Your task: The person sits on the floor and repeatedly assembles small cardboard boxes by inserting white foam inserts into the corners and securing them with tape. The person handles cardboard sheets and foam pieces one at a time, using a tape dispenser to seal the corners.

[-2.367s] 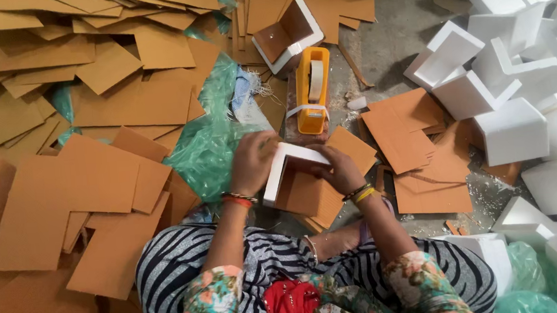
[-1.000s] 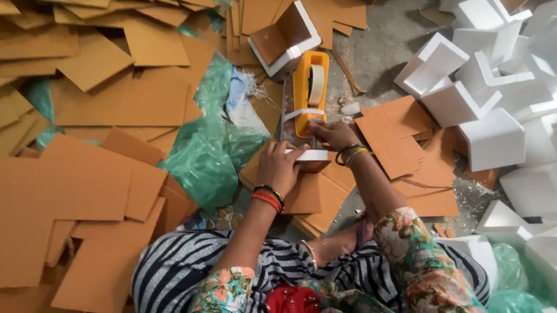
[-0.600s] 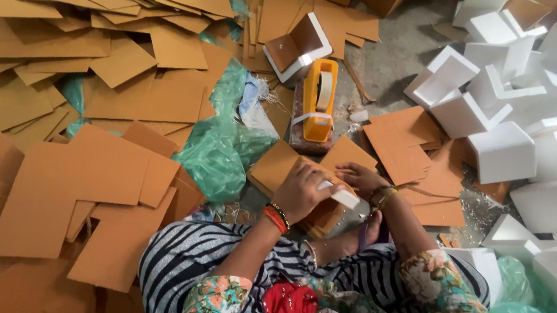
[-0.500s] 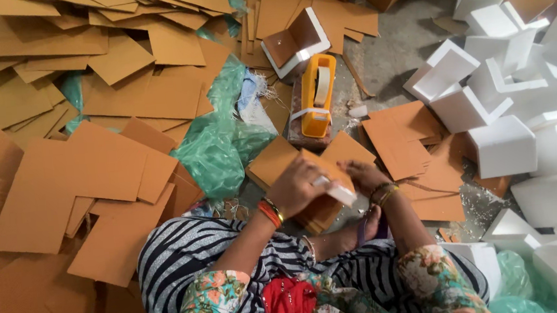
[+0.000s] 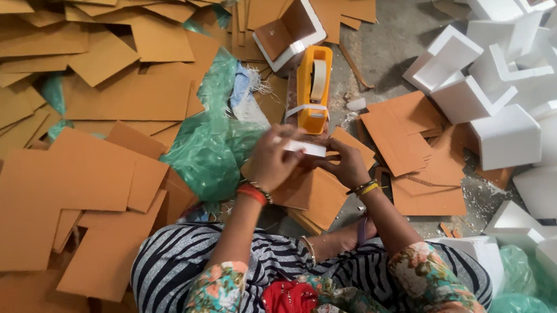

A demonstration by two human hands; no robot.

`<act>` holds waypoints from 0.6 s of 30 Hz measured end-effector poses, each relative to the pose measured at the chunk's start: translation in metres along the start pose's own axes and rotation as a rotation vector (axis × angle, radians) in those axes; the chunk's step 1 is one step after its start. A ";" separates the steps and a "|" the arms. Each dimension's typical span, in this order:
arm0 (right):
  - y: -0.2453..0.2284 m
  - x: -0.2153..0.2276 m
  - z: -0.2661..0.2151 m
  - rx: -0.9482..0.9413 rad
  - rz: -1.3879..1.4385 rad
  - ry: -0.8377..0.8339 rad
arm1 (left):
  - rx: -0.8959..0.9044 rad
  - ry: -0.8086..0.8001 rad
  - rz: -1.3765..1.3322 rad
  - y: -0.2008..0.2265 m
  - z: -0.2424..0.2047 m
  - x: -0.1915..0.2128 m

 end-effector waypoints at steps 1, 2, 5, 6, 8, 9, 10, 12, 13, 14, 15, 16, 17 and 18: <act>0.013 0.000 0.001 -0.007 -0.024 0.011 | -0.012 -0.100 0.124 0.004 -0.002 -0.017; 0.021 0.001 0.008 0.044 0.137 -0.035 | -0.024 -0.197 0.249 0.004 -0.004 -0.030; 0.058 0.022 0.048 0.014 0.459 0.007 | 0.019 -0.165 0.317 -0.003 -0.008 -0.035; 0.075 0.031 0.066 -0.109 0.455 0.140 | 0.041 -0.168 0.309 -0.003 -0.008 -0.037; 0.085 0.036 0.095 -0.247 0.293 0.234 | 0.085 -0.185 0.292 0.001 -0.012 -0.039; 0.078 0.032 0.108 -0.262 0.139 0.194 | 0.080 -0.161 0.314 0.003 -0.013 -0.036; 0.070 0.028 0.112 -0.276 -0.015 0.160 | 0.067 -0.140 0.334 0.005 -0.013 -0.033; 0.039 0.032 0.103 -0.178 -0.023 0.190 | 0.055 -0.102 0.362 0.009 -0.012 -0.029; 0.024 0.036 0.093 -0.132 -0.029 0.203 | 0.054 -0.084 0.370 0.011 -0.013 -0.028; 0.026 0.036 0.073 -0.239 0.021 0.209 | 0.059 -0.065 0.379 0.012 -0.014 -0.027; 0.031 0.033 0.044 -0.346 0.071 0.214 | 0.080 -0.079 0.364 0.012 -0.016 -0.028; 0.031 0.021 0.014 -0.345 0.161 0.214 | 0.094 -0.090 0.349 0.011 -0.015 -0.029; 0.034 0.011 -0.014 -0.343 0.250 0.214 | 0.109 -0.100 0.334 0.010 -0.014 -0.031; 0.046 0.003 -0.038 -0.447 0.293 0.255 | 0.112 -0.102 0.378 0.010 -0.011 -0.034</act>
Point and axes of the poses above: each hand's wrist, its own z-axis towards the middle knuckle, its own x-axis out of the back of the hand, y = z × x, the point moved 8 cm from there along z, towards the middle knuckle, and after that the axes turned 12 degrees about z, right-handed, at the moved point
